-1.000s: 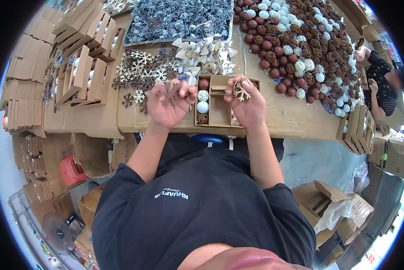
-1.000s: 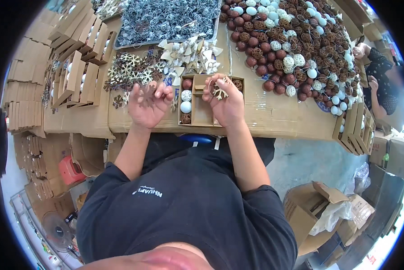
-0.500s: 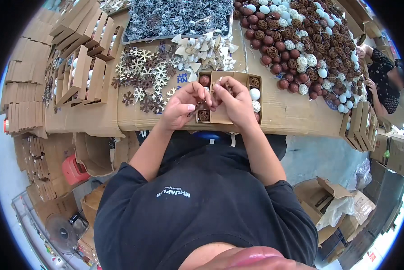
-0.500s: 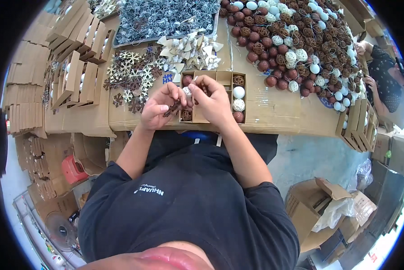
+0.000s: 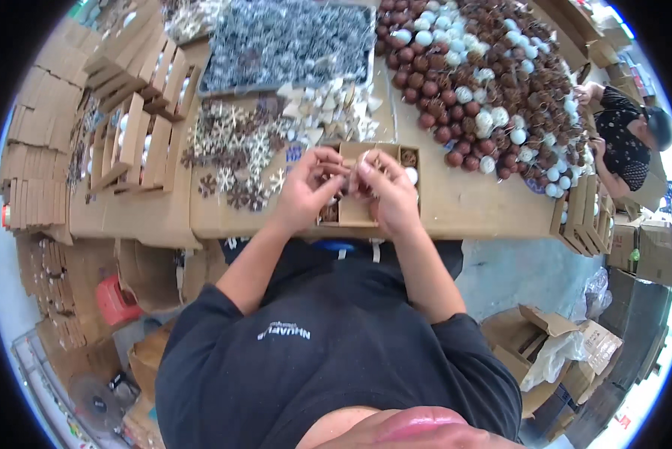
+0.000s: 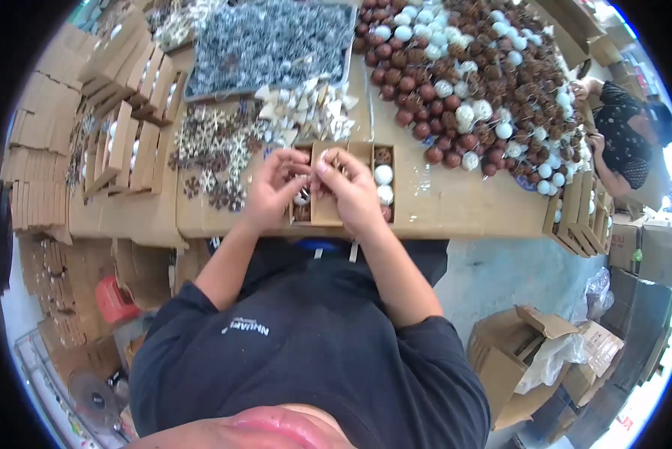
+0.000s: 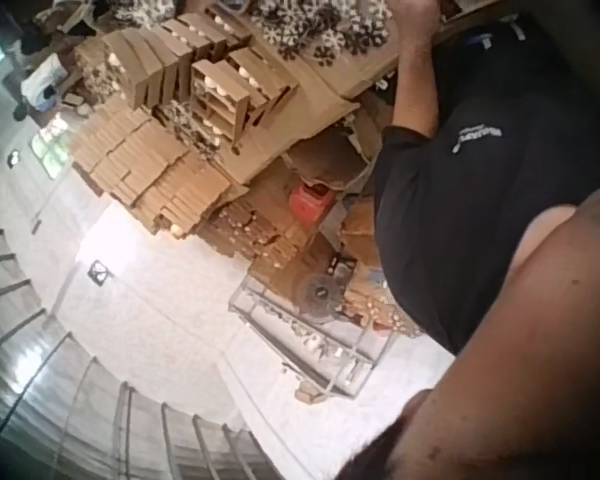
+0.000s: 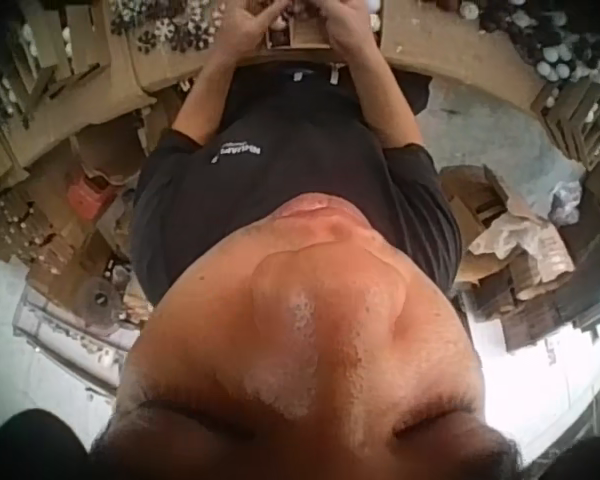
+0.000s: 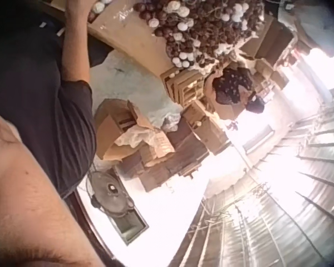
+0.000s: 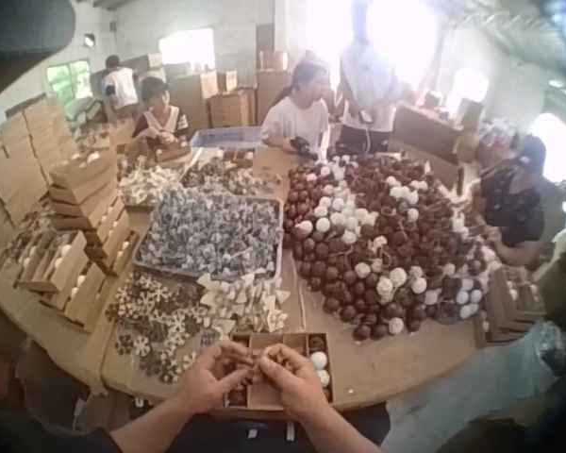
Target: Packing decorative items like pinecones and snowflakes into wooden storage boxes.
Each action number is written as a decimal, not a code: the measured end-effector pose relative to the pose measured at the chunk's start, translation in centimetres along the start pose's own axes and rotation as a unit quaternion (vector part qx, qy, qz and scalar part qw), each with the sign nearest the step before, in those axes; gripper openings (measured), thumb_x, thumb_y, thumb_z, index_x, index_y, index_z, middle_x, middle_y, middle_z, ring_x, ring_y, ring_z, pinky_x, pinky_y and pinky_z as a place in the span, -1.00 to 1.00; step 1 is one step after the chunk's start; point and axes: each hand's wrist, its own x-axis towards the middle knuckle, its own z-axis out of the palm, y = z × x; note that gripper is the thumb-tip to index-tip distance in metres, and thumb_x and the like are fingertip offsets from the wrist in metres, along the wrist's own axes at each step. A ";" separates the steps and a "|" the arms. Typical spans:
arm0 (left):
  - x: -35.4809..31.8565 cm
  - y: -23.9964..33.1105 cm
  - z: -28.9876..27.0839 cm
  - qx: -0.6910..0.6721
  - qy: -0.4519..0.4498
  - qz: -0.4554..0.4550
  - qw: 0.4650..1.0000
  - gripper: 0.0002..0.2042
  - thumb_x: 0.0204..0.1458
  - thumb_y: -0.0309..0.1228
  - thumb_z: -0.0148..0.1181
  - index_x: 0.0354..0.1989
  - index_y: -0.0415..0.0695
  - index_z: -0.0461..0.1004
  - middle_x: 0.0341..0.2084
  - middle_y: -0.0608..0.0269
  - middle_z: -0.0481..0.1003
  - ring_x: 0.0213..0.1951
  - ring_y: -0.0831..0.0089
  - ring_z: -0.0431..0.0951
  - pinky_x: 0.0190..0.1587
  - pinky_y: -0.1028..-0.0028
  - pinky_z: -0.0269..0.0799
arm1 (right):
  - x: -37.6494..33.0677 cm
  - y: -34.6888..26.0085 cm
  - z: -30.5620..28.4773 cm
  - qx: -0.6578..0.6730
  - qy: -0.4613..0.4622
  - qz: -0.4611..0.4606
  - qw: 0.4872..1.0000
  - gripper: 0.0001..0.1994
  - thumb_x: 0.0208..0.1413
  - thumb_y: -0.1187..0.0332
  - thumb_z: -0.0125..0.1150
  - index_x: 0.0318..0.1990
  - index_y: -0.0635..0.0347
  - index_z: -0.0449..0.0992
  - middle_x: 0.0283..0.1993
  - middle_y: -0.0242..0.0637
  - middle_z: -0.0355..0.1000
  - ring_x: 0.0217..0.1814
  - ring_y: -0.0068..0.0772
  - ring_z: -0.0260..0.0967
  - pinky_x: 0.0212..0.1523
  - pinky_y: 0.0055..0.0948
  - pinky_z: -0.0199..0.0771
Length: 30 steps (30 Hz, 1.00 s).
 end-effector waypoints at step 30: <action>-2.0 1.5 0.8 -0.104 -0.064 0.024 0.992 -0.84 0.24 -0.49 -0.02 -0.12 -0.30 0.44 -0.16 0.15 0.45 -0.19 0.41 0.48 -0.04 0.44 0.39 | -0.8 -0.3 -1.8 -0.022 -0.055 0.051 0.997 -0.89 0.30 0.44 0.16 -0.11 0.29 0.51 -0.38 -0.50 0.35 -0.47 -0.72 0.13 -0.43 -0.67 0.14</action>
